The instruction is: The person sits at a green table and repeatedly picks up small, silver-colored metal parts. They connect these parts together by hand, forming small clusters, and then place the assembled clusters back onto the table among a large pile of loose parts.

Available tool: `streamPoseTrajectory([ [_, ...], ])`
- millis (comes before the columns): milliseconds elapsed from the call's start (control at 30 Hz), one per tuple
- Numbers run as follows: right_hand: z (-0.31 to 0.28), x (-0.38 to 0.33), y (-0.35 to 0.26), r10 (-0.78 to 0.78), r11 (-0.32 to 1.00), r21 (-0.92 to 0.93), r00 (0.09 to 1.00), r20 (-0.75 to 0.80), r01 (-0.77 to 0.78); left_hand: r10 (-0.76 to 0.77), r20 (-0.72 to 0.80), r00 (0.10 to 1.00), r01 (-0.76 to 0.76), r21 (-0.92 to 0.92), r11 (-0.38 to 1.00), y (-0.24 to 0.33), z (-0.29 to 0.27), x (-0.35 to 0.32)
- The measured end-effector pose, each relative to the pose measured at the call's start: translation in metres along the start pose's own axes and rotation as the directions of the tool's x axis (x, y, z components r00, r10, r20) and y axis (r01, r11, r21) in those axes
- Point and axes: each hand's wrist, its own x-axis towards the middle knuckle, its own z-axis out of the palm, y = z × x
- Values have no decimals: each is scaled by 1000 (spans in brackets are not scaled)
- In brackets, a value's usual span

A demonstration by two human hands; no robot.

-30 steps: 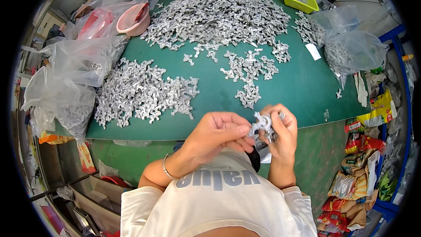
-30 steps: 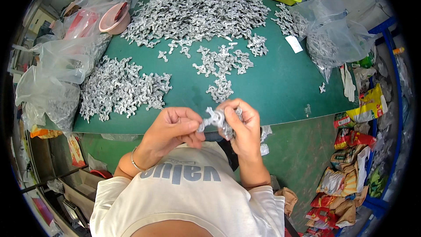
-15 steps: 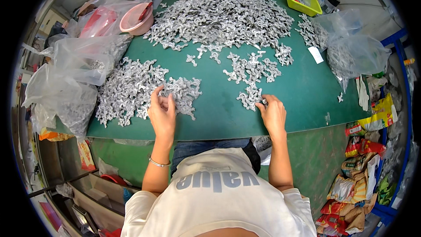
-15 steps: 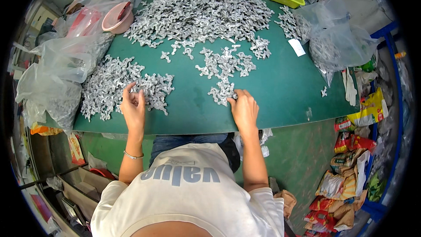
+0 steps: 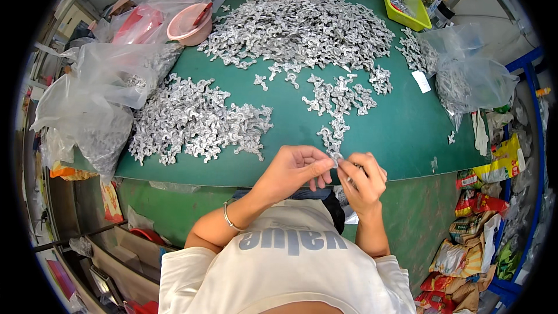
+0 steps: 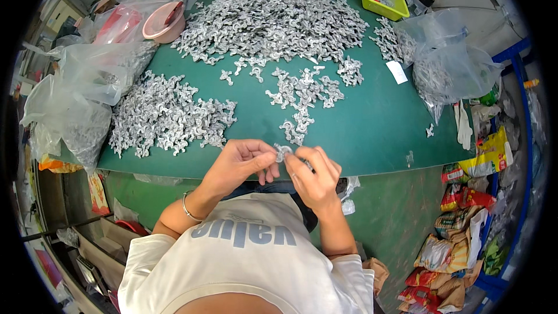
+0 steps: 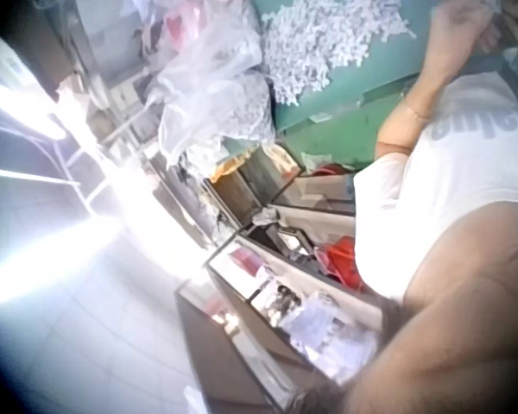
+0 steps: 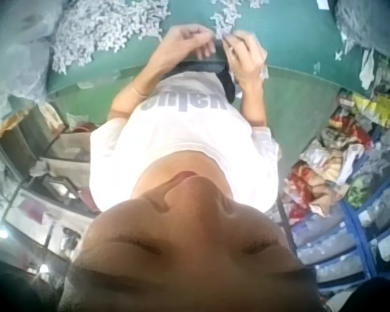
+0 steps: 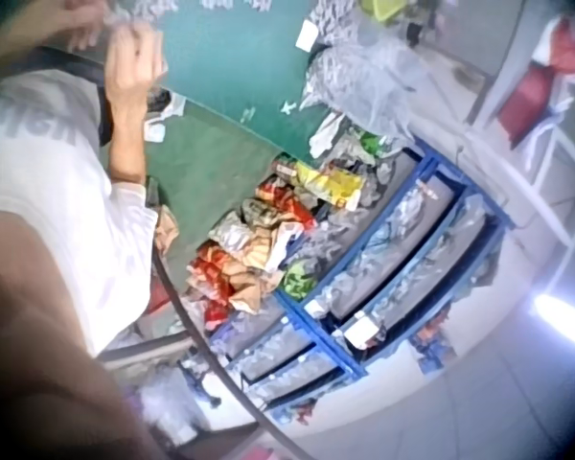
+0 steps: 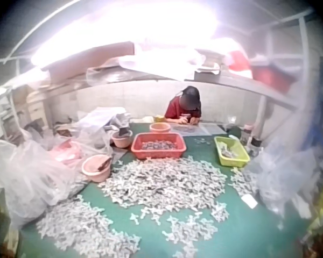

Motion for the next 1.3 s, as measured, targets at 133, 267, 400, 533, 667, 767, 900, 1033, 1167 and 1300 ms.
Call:
streamPoseTrajectory([
  [133, -6, 5, 0, -20, 998, 56, 999, -42, 22, 15, -23, 1000, -15, 2, 1000, 8, 3, -7],
  [267, -12, 5, -2, 361, 881, 347, 931, -51, -322, 39, -65, 997, -39, 2, 999, 13, 3, -12],
  [400, -14, 2, -2, 586, 480, 686, 782, 213, -547, 26, -5, 1000, -26, -32, 999, 18, 4, -16],
  [533, -12, -4, -3, 574, 308, 787, 764, 294, -534, 10, 25, 1000, -9, -50, 999, 20, 6, -17],
  [667, -12, -5, -4, 568, 264, 816, 767, 299, -514, 2, 10, 1000, -1, -64, 998, 23, 9, -20],
  [767, -13, -4, -7, 619, 225, 801, 717, 322, -554, 0, 5, 1000, 1, -78, 997, 23, 10, -21],
  [900, -11, -1, 0, 692, 259, 690, 628, 356, -676, 117, -151, 981, -110, 54, 992, 16, -4, -17],
  [1033, -4, -17, 43, 766, 501, 324, 586, 265, -802, 443, -559, 701, -241, 399, 885, -10, -66, -9],
  [1167, 12, -32, 61, 722, 678, -80, 641, 260, -731, 443, -706, 552, -55, 500, 864, -32, -125, -16],
  [1300, 33, -21, 52, 716, 693, -346, 658, 232, -632, 476, -725, 497, 43, 569, 821, -33, -129, -18],
])
